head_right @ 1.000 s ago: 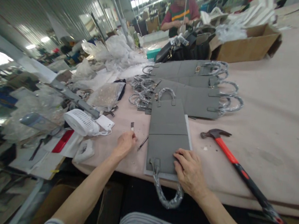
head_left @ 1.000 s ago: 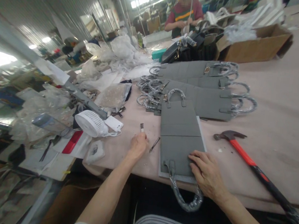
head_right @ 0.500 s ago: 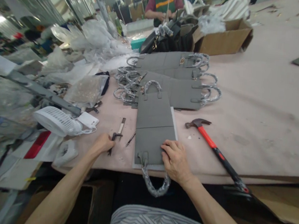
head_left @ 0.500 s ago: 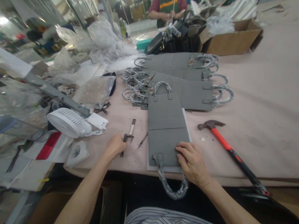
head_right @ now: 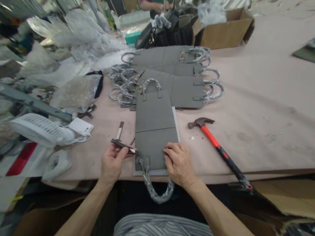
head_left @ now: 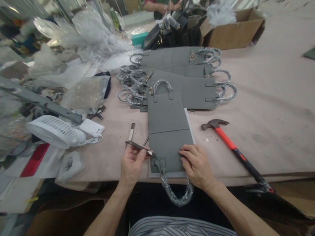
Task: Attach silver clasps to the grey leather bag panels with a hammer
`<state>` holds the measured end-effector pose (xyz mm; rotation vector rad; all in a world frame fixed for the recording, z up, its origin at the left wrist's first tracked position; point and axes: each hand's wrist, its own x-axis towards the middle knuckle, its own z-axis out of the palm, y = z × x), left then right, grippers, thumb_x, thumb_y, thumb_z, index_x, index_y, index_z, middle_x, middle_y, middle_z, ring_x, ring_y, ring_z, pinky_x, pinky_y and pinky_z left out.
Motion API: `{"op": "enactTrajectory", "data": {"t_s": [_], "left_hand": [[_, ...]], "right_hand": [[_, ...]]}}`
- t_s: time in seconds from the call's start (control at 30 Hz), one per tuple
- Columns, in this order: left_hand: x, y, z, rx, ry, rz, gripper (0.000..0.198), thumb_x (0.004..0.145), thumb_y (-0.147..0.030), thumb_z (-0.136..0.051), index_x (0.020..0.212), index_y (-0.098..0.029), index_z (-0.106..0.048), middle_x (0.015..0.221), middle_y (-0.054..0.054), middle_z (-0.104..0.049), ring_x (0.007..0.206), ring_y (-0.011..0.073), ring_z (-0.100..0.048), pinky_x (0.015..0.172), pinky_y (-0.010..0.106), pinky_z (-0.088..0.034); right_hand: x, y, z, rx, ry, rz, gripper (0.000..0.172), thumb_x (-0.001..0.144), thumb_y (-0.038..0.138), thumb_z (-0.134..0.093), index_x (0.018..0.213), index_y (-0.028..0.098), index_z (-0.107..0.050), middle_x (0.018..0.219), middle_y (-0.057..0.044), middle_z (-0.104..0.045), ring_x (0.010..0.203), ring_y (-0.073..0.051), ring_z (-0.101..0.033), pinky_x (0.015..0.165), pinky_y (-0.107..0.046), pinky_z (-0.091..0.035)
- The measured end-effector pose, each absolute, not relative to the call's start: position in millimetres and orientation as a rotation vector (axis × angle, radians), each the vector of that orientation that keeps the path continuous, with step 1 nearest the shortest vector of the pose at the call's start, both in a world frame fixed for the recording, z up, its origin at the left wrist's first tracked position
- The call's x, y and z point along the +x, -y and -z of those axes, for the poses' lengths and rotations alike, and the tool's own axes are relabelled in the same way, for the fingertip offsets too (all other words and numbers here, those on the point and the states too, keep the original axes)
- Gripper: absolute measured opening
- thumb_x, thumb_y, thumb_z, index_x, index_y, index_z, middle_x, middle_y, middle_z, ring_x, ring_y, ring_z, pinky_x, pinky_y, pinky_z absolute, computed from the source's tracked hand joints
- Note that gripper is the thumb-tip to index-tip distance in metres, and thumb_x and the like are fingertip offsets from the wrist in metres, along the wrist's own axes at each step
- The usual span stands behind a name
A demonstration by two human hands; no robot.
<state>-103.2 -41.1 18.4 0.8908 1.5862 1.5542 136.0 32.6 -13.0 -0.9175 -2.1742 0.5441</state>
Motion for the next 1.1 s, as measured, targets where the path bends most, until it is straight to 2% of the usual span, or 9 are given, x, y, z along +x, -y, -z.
{"op": "enactTrajectory", "data": {"t_s": [0.07,0.2,0.4,0.6,1.1], "left_hand": [[-76.3,40.1,-13.6,1.064,-1.544,-1.542,0.028,0.090,-0.038,-0.069,0.101,-0.014,-0.062,0.094,0.010,-0.075,0.085,0.0193,-0.076,0.081,0.033,-0.064],[-53.5,45.6,0.5,1.385,-1.576,-1.460,0.018,0.093,-0.028,-0.065,0.106,-0.015,-0.063,0.101,0.010,-0.075,0.091,0.0175,-0.074,0.083,0.029,-0.063],[-61.6,52.8,14.9,1.467,-1.663,-1.430,0.026,0.094,-0.023,-0.063,0.119,-0.016,-0.060,0.102,0.009,-0.077,0.091,0.0181,-0.076,0.086,0.031,-0.063],[-64.4,48.8,6.8,1.683,-1.692,-1.326,0.015,0.094,-0.021,-0.061,0.104,-0.017,-0.071,0.101,0.008,-0.078,0.097,0.0194,-0.074,0.092,0.033,-0.060],[-60.5,43.3,2.0,1.819,-1.658,-1.344,0.012,0.093,-0.018,-0.061,0.101,-0.017,-0.070,0.094,0.007,-0.078,0.088,0.0182,-0.076,0.085,0.029,-0.062]], "right_hand": [[136.3,-32.3,13.1,-0.913,2.179,-0.549,0.018,0.094,0.015,-0.052,0.103,0.019,-0.067,0.109,-0.010,-0.066,0.100,-0.025,-0.057,0.089,-0.046,-0.046],[136.3,-32.3,11.7,-0.915,2.173,-0.559,0.017,0.095,0.015,-0.051,0.103,0.018,-0.066,0.108,-0.011,-0.066,0.100,-0.025,-0.057,0.088,-0.046,-0.046],[135.5,-33.1,10.6,-0.904,2.144,-0.566,0.016,0.094,0.013,-0.052,0.101,0.018,-0.065,0.107,-0.010,-0.066,0.098,-0.025,-0.057,0.088,-0.046,-0.045],[135.6,-34.0,11.9,-0.908,2.140,-0.573,0.015,0.094,0.013,-0.052,0.101,0.017,-0.065,0.107,-0.011,-0.067,0.099,-0.025,-0.058,0.089,-0.046,-0.045],[135.2,-33.5,11.6,-0.908,2.121,-0.566,0.016,0.092,0.011,-0.053,0.099,0.019,-0.066,0.106,-0.010,-0.067,0.099,-0.025,-0.058,0.090,-0.046,-0.046]]}}
